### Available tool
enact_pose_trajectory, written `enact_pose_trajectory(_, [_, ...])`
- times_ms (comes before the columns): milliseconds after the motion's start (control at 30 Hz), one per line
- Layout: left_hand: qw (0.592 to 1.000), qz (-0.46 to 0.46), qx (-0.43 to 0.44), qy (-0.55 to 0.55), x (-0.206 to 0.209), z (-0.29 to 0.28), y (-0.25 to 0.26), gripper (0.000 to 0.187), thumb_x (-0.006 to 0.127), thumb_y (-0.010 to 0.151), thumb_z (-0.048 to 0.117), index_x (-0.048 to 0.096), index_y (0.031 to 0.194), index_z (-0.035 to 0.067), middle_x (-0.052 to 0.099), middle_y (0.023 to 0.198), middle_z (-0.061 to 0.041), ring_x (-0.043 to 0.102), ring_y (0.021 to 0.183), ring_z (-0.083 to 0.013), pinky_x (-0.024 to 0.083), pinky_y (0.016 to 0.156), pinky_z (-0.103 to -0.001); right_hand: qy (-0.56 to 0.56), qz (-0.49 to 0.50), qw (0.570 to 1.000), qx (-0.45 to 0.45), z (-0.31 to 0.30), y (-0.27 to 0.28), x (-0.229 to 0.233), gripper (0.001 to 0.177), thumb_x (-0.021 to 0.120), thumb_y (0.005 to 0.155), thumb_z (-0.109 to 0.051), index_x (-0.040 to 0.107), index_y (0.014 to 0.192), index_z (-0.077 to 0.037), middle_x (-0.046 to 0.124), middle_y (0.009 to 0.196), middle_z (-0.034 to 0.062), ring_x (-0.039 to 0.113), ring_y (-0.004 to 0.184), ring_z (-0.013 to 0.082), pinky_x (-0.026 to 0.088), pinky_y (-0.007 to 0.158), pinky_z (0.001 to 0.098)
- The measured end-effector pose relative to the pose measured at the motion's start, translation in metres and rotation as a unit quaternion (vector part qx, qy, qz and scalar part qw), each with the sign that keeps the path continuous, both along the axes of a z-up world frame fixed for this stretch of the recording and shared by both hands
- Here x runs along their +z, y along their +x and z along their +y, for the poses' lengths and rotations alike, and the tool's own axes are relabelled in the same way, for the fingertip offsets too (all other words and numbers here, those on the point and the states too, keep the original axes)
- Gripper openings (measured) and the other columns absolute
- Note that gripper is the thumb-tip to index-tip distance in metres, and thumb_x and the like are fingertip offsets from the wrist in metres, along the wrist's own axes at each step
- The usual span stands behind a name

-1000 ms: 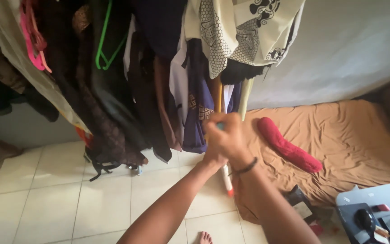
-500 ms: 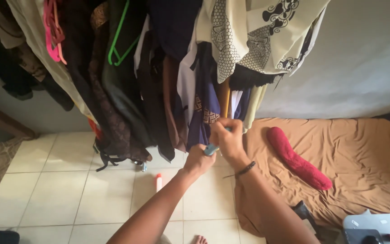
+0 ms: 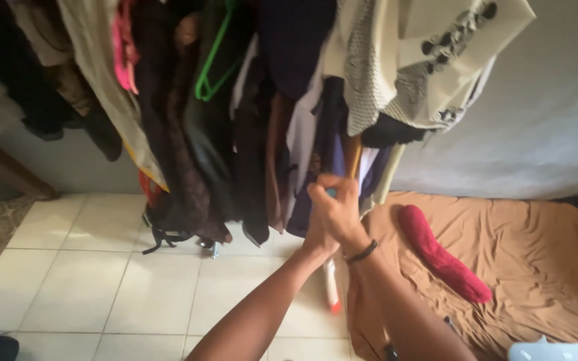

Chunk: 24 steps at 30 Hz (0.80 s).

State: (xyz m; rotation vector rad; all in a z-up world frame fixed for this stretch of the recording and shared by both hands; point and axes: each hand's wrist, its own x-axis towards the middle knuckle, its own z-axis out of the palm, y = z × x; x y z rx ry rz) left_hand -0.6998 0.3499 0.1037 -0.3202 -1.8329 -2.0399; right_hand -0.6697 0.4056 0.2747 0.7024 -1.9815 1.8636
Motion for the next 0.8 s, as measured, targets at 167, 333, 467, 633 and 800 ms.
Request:
enact_pose_trajectory(167, [0.99,-0.089,0.011,-0.108,0.007,-0.07,0.034,0.017,0.068,0.091,0.022,0.067,0.086,0.006,0.068,0.079,-0.003,0.066,0.075,-0.0123,0.05,0.061,-0.034,-0.076,-0.132,0.985,0.084,-0.036,0.016,0.004,0.029,0.06,0.085,-0.003,0.052,0.057,-0.001,0.048,0.052,0.0006,0.042,0.046,0.0088,0.032,0.042,0.0272])
enact_pose_trajectory(333, [0.926,-0.208,0.092,-0.3,0.009,-0.168,0.069,0.031,0.066,0.087,0.032,0.071,0.077,0.003,0.071,0.073,-0.016,0.073,0.072,-0.0268,0.052,0.062,-0.039,-0.166,-0.16,0.965,0.128,-0.1,0.021,-0.033,0.029,0.057,0.086,-0.001,0.053,0.057,-0.003,0.054,0.055,0.0027,0.044,0.047,0.0097,0.033,0.044,0.0277])
enact_pose_trajectory(467, [0.899,-0.229,0.139,-0.346,0.006,-0.228,0.089,0.035,0.063,0.083,0.037,0.075,0.078,0.004,0.072,0.077,-0.021,0.072,0.077,-0.0376,0.053,0.069,-0.043,-0.196,-0.214,0.948,0.133,-0.157,0.031,-0.052,0.034,0.059,0.089,0.001,0.047,0.059,-0.006,0.049,0.055,0.0005,0.044,0.049,0.0085,0.033,0.044,0.0279])
enact_pose_trajectory(633, [0.898,-0.254,0.227,-0.28,0.043,-0.257,0.104,0.043,0.066,0.086,0.044,0.073,0.074,0.003,0.071,0.071,-0.019,0.072,0.073,-0.0349,0.052,0.064,-0.044,-0.133,-0.203,0.961,0.13,-0.206,0.037,-0.001,0.036,0.061,0.093,-0.002,0.048,0.059,-0.004,0.049,0.055,0.0005,0.045,0.05,0.0083,0.032,0.044,0.0278])
enact_pose_trajectory(800, [0.944,-0.194,0.223,-0.15,0.057,-0.297,0.115,0.04,0.066,0.089,0.033,0.065,0.067,0.0,0.064,0.056,-0.012,0.063,0.056,-0.0171,0.047,0.053,-0.039,-0.111,-0.226,0.893,0.373,-0.255,0.048,0.061,0.039,0.063,0.091,-0.003,0.047,0.055,-0.004,0.053,0.05,0.0033,0.049,0.043,0.0124,0.036,0.041,0.0301])
